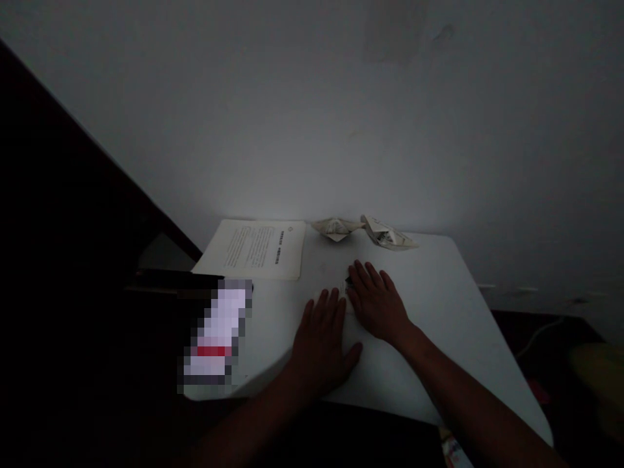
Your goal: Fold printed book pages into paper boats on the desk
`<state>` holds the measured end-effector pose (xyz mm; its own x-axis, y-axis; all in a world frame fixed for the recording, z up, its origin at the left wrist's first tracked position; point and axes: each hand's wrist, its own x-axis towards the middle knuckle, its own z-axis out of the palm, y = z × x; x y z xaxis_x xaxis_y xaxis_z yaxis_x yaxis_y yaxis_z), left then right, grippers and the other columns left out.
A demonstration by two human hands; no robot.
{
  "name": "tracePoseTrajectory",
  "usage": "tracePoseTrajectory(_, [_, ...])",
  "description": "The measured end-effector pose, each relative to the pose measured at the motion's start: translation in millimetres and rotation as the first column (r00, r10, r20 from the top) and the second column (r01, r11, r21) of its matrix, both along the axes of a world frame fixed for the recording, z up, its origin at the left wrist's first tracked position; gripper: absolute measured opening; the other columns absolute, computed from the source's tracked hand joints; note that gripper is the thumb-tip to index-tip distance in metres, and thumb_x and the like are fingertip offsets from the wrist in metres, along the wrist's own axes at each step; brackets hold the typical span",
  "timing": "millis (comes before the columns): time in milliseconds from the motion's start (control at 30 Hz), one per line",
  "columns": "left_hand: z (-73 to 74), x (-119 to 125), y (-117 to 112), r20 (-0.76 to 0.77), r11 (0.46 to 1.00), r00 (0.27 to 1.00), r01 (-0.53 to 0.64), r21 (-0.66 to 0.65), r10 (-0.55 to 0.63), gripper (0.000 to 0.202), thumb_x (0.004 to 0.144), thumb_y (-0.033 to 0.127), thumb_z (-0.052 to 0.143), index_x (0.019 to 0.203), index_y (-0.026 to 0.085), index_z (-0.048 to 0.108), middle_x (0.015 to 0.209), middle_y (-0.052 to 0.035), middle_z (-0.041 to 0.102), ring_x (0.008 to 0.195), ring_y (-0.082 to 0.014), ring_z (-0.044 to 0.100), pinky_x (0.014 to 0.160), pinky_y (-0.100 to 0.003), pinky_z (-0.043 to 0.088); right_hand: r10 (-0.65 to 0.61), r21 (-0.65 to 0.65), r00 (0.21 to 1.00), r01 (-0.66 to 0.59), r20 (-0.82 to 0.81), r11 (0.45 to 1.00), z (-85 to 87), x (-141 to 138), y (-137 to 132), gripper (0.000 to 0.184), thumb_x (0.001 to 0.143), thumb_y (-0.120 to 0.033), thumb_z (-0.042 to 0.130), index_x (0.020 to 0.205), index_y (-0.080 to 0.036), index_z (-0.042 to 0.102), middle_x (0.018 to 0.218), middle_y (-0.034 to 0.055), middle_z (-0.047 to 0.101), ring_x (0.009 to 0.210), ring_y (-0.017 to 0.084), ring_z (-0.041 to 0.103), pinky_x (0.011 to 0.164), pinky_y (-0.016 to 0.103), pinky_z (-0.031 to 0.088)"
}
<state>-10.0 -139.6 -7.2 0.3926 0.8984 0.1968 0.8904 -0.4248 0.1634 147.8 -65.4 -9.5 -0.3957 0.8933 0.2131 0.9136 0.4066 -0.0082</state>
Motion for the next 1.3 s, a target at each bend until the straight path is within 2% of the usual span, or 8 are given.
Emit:
tracePoseTrajectory(67, [1.3, 0, 2, 0.009, 1.000, 1.000, 0.007, -0.007, -0.007, 0.076, 0.084, 0.056, 0.040, 0.144, 0.011, 0.024, 0.151, -0.0146, 0.024, 0.140, -0.0289, 0.020, 0.111, -0.047, 0.019, -0.002, 0.000, 1.000, 0.002, -0.002, 1.000, 0.7, 0, 0, 0.051, 0.096, -0.035, 0.026, 0.143, -0.016, 0.033, 0.149, 0.0087, 0.031, 0.138, 0.026, 0.025, 0.109, 0.049, 0.020])
tracePoseTrajectory(167, [2.5, 1, 9, 0.015, 1.000, 1.000, 0.002, -0.027, -0.002, 0.079, 0.082, 0.057, 0.041, 0.145, 0.013, 0.023, 0.151, -0.0128, 0.026, 0.136, -0.0302, 0.028, 0.107, -0.048, 0.025, -0.005, -0.004, 1.000, 0.005, 0.004, 1.000, 1.1, -1, 0, 0.051, 0.096, -0.035, 0.027, 0.142, -0.016, 0.033, 0.150, 0.0084, 0.031, 0.138, 0.026, 0.025, 0.109, 0.048, 0.021])
tracePoseTrajectory(300, [4.2, 1, 18, -0.004, 0.999, 1.000, 0.005, -0.032, -0.005, 0.073, 0.083, 0.051, 0.041, 0.144, 0.015, 0.025, 0.151, -0.0100, 0.025, 0.130, -0.0318, 0.035, 0.100, -0.049, 0.033, -0.005, 0.003, 1.000, 0.005, 0.001, 1.000, 0.3, 0, 0, 0.051, 0.096, -0.035, 0.026, 0.142, -0.017, 0.033, 0.150, 0.0075, 0.030, 0.138, 0.026, 0.025, 0.109, 0.048, 0.021])
tracePoseTrajectory(467, [4.8, -2, 19, -0.030, 1.000, 0.999, 0.031, -0.003, -0.031, 0.064, 0.085, 0.039, 0.040, 0.143, 0.014, 0.027, 0.151, -0.0086, 0.027, 0.128, -0.0294, 0.038, 0.098, -0.047, 0.034, 0.002, 0.002, 1.000, -0.002, -0.003, 1.000, -0.5, 1, 0, 0.051, 0.096, -0.035, 0.027, 0.143, -0.017, 0.033, 0.149, 0.0087, 0.030, 0.138, 0.026, 0.024, 0.109, 0.049, 0.022])
tracePoseTrajectory(800, [-2.1, -3, 16, -0.025, 0.999, 1.000, -0.010, 0.046, 0.012, 0.058, 0.092, 0.042, 0.032, 0.145, 0.019, 0.024, 0.152, -0.0030, 0.025, 0.132, -0.0253, 0.035, 0.102, -0.046, 0.032, -0.008, -0.022, 1.000, 0.008, -0.030, 1.000, 0.0, 0, 2, 0.050, 0.096, -0.036, 0.027, 0.142, -0.018, 0.033, 0.150, 0.0078, 0.031, 0.138, 0.026, 0.024, 0.110, 0.049, 0.020])
tracePoseTrajectory(933, [2.0, -4, 16, -0.004, 0.999, 1.000, -0.005, 0.039, 0.005, 0.058, 0.091, 0.041, 0.035, 0.144, 0.018, 0.027, 0.150, -0.0048, 0.029, 0.130, -0.0272, 0.037, 0.101, -0.047, 0.032, 0.050, -0.050, 0.988, -0.058, -0.147, 0.997, 3.2, 12, 7, 0.046, 0.096, -0.034, 0.029, 0.137, -0.017, 0.042, 0.145, 0.0088, 0.040, 0.136, 0.024, 0.031, 0.109, 0.046, 0.025])
tracePoseTrajectory(1100, [4.1, -5, 20, 0.055, 0.999, 0.998, -0.003, 0.035, 0.001, 0.051, 0.091, 0.036, 0.039, 0.139, 0.018, 0.036, 0.145, -0.0068, 0.039, 0.127, -0.0269, 0.039, 0.099, -0.047, 0.033, 0.100, -0.050, 0.929, -0.126, -0.355, 0.991, 4.4, 26, 14, 0.043, 0.095, -0.034, 0.033, 0.131, -0.017, 0.049, 0.134, 0.0113, 0.053, 0.129, 0.022, 0.042, 0.107, 0.044, 0.032])
tracePoseTrajectory(1300, [8.3, -7, 32, 0.143, 1.000, 0.990, -0.015, 0.008, 0.014, 0.040, 0.088, 0.029, 0.051, 0.126, 0.017, 0.050, 0.132, -0.0080, 0.054, 0.115, -0.0252, 0.049, 0.093, -0.043, 0.039, -0.006, -0.112, 0.809, -0.074, -0.588, 0.991, 4.4, 29, 18, 0.042, 0.093, -0.039, 0.036, 0.124, -0.017, 0.056, 0.126, 0.0100, 0.059, 0.119, 0.021, 0.053, 0.103, 0.040, 0.039])
